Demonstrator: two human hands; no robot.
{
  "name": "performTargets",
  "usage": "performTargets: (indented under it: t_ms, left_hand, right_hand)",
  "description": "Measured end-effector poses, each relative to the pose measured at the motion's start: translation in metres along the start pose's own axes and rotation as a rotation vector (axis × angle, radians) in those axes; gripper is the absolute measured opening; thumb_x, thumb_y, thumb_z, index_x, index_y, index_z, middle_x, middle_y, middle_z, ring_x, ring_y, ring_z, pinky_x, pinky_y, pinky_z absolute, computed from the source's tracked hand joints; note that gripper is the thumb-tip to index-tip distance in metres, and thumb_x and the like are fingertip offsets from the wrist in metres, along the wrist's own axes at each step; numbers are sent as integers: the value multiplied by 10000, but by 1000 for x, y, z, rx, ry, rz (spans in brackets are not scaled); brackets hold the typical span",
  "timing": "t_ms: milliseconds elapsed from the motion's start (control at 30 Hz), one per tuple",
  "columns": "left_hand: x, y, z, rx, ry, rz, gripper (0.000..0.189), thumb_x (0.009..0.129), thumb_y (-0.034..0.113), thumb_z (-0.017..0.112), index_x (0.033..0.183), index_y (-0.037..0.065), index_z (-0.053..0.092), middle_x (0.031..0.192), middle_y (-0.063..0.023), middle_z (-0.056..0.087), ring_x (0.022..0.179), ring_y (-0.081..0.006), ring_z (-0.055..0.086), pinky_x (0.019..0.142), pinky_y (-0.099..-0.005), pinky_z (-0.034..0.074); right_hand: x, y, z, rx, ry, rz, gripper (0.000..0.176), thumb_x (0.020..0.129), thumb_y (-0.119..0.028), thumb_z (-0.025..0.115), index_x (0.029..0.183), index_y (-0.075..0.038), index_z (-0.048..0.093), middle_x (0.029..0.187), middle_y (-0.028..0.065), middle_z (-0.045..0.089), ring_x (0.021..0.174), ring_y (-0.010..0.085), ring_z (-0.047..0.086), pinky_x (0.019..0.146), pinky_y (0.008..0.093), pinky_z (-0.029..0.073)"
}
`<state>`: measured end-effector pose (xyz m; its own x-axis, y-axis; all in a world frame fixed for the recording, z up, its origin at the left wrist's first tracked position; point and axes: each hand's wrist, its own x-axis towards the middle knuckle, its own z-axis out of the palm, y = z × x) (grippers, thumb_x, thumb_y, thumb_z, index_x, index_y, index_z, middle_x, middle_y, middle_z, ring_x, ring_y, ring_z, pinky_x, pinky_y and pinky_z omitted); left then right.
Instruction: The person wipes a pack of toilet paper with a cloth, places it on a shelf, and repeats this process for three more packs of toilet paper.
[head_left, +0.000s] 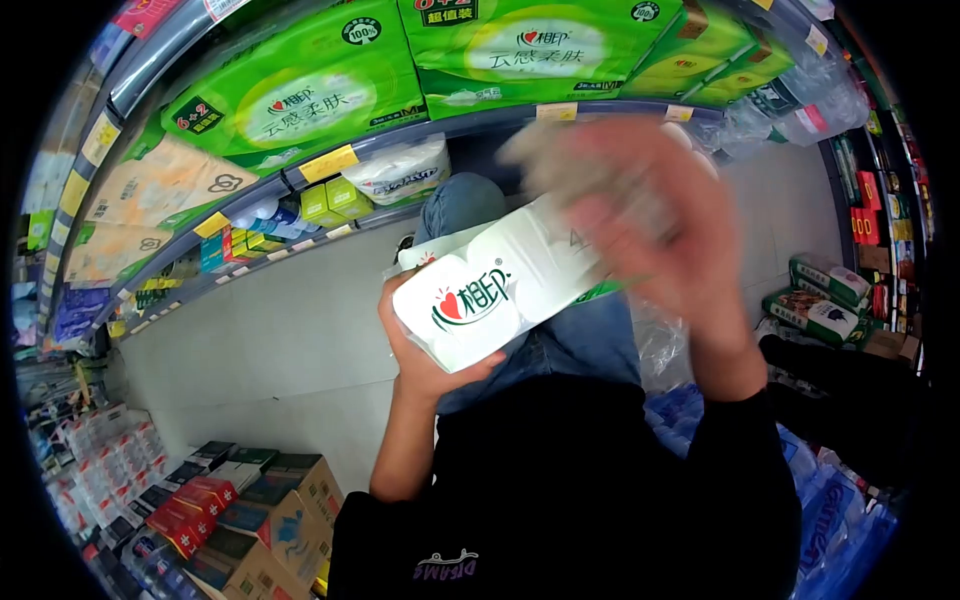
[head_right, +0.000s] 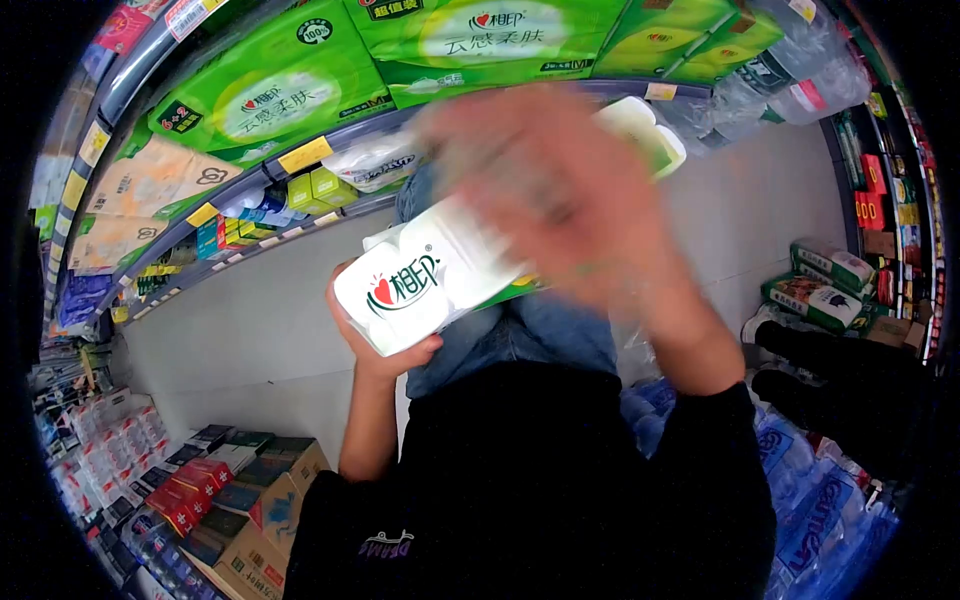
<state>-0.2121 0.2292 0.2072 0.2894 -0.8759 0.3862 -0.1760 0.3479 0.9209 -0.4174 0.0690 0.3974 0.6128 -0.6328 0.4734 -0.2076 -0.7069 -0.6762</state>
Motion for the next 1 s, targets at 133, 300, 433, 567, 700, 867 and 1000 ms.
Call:
performTargets:
  t_ms: [133,300,433,567,700,867,1000]
  left_hand:
    - [-13,-12,-7,123,-35,-19,1210,550,332,993,1431,-16,241,1346,-215,482,1247,-306,546,1024,-441,474]
    - [3,3,-1,-33,18,53,1195,544,330,996,1420,-14,260,1330,-210,494,1224,-302,562,1013,-444,480]
    - [7,2,6,-5,11,65,1218,570,433,961,1426,-36,233,1338,-214,444,1229,-317,550,1037,-437,476]
    - [10,6,6,18,-22,134,1198,576,386,969,1415,-38,226,1334,-226,442,1225,-314,565,1022,-411,484]
    - [4,0,1,91,-18,147,1225,563,411,969,1420,-37,217,1342,-230,434,1232,-320,555,1029,-419,474]
    - [1,-1,6,37,-3,124,1236,559,427,967,1423,-39,215,1336,-230,438,1232,-325,554,1033,-428,469]
    - [5,2,2,94,-16,159,1240,559,431,966,1425,-39,212,1332,-230,440,1232,-327,553,1037,-430,465]
  right_hand:
    - [-16,-39,95,-59,-435,-320,237,836,-161,661,1062,-90,658,1131,121,598,1021,281,568,843,438,455]
    - [-18,-17,69,-319,-458,-115,355,773,-146,693,1124,-95,674,1119,133,565,1017,305,562,795,420,451]
    - [-28,70,-3,-883,-237,-30,326,834,-97,603,1157,-102,642,1078,194,625,1084,373,587,890,488,501]
    - [-53,170,-111,-977,-51,484,324,938,-155,582,1246,-52,600,1139,254,642,1048,448,615,903,483,497]
    - [-81,196,-152,-895,23,614,319,939,-170,596,1232,-45,615,1088,257,672,1021,428,649,876,440,506]
    - [-81,167,-135,-685,170,632,282,945,-145,604,1206,-44,641,1036,195,711,963,302,694,868,363,513]
    - [-63,129,-108,-552,275,469,281,941,-117,622,1209,-39,646,1035,148,722,957,217,689,860,330,518]
